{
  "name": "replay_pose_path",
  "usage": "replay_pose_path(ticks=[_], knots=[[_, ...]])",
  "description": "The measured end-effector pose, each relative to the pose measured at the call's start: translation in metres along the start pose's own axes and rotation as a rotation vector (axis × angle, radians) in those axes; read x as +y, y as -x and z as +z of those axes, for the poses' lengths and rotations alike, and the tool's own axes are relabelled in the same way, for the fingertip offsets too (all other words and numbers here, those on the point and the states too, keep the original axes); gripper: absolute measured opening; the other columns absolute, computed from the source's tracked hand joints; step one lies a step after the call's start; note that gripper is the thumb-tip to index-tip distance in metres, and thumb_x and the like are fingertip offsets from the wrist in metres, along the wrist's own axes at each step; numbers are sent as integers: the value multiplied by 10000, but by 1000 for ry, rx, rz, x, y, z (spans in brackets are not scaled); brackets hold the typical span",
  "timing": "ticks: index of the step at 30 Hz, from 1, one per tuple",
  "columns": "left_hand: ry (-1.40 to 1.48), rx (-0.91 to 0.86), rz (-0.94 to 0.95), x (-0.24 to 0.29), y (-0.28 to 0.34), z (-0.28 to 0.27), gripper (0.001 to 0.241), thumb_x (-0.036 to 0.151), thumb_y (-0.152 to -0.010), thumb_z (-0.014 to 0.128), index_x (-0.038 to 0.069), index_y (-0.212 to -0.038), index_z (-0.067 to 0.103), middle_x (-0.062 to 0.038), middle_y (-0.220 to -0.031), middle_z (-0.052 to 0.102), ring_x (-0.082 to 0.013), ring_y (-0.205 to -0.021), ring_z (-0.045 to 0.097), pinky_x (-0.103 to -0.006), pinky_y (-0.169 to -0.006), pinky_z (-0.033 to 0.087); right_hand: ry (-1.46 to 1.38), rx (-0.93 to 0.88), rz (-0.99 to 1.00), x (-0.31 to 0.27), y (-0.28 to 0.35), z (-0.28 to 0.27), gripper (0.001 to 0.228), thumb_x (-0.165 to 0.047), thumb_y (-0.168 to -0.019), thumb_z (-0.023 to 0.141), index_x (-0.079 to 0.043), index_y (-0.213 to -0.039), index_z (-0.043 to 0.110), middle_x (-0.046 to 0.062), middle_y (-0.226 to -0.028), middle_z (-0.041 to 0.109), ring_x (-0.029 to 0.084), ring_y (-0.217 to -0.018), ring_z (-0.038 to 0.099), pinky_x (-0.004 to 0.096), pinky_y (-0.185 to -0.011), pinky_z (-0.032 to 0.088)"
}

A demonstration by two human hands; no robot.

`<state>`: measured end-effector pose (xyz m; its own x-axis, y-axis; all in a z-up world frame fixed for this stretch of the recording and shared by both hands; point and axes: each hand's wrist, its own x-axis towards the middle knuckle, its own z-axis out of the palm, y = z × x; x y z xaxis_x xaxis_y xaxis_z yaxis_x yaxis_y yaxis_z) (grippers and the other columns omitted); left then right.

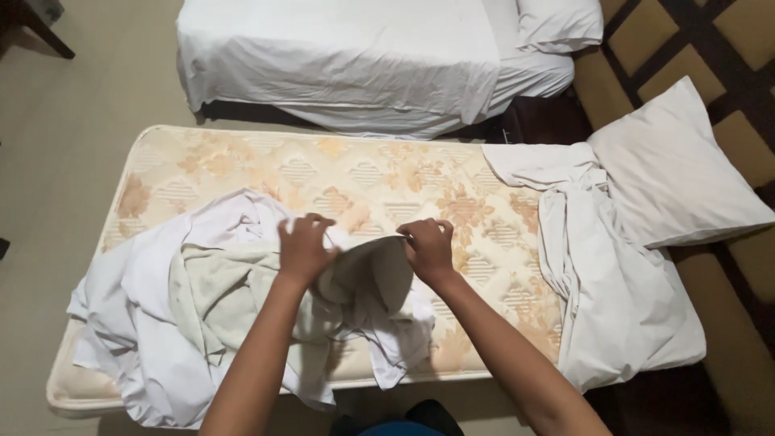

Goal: The person folds a white towel on a mattress and places it on a bedside table. They then fold a white sheet on the mattress and move it to an adjacent bed. Finally, the person spreads a white sheet over the mattress, smoothing it out.

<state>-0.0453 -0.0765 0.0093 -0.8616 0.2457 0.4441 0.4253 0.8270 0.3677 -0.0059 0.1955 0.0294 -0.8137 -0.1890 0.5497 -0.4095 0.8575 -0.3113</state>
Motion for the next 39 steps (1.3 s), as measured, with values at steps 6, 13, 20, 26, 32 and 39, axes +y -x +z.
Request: replay_pose_path(ticks=[6, 13, 20, 26, 32, 39], knots=[[347, -29, 254, 62, -18, -16, 556, 417, -757, 818, 167, -1241, 704, -48, -1083, 733, -237, -1046, 646, -524, -1031, 349, -67, 17, -95, -25, -22, -13, 173, -134, -786, 797, -205, -934, 742, -57, -878, 703, 143, -915, 641, 398, -978, 327], [226, -13, 303, 59, -26, -17, 161, 188, -883, 746, 201, -1043, 763, -6, -869, 742, -202, -889, 692, -483, -1025, 392, -52, 55, -66, -16, -24, -8, 139, -173, -783, 830, -203, -896, 755, -82, -836, 715, 137, -893, 637, 406, -976, 309], [328, 156, 190, 59, -33, -55, 141, 155, -853, 731, 182, -990, 745, 13, -910, 752, -194, -878, 694, -423, -909, 409, -109, 39, 26, -10, -19, 24, 161, -175, -825, 798, -169, -977, 743, -36, -861, 695, 163, -887, 638, 410, -976, 339], [192, 117, 303, 59, -43, -71, 215, 223, -876, 731, 164, -1079, 768, -38, -852, 725, -232, -839, 678, -428, -859, 416, -98, 3, -124, -37, -59, 2, 95, -159, -900, 737, -170, -994, 734, -40, -878, 709, 175, -866, 628, 410, -966, 340], [115, 111, 264, 61, -74, -81, 68, 225, -916, 715, 177, -924, 763, -35, -786, 718, -228, -800, 679, -449, -859, 419, -70, 103, -130, -45, -84, -17, 87, -178, -906, 731, -165, -991, 723, -26, -891, 702, 182, -893, 631, 420, -969, 329], [123, 315, 332, 85, -104, -102, 18, 190, -917, 724, 177, -919, 736, -23, -831, 723, -228, -838, 679, -424, -818, 414, -43, 126, -30, -30, -90, -2, 299, -155, -731, 763, -117, -1013, 672, 31, -944, 675, 231, -976, 622, 432, -981, 334]])
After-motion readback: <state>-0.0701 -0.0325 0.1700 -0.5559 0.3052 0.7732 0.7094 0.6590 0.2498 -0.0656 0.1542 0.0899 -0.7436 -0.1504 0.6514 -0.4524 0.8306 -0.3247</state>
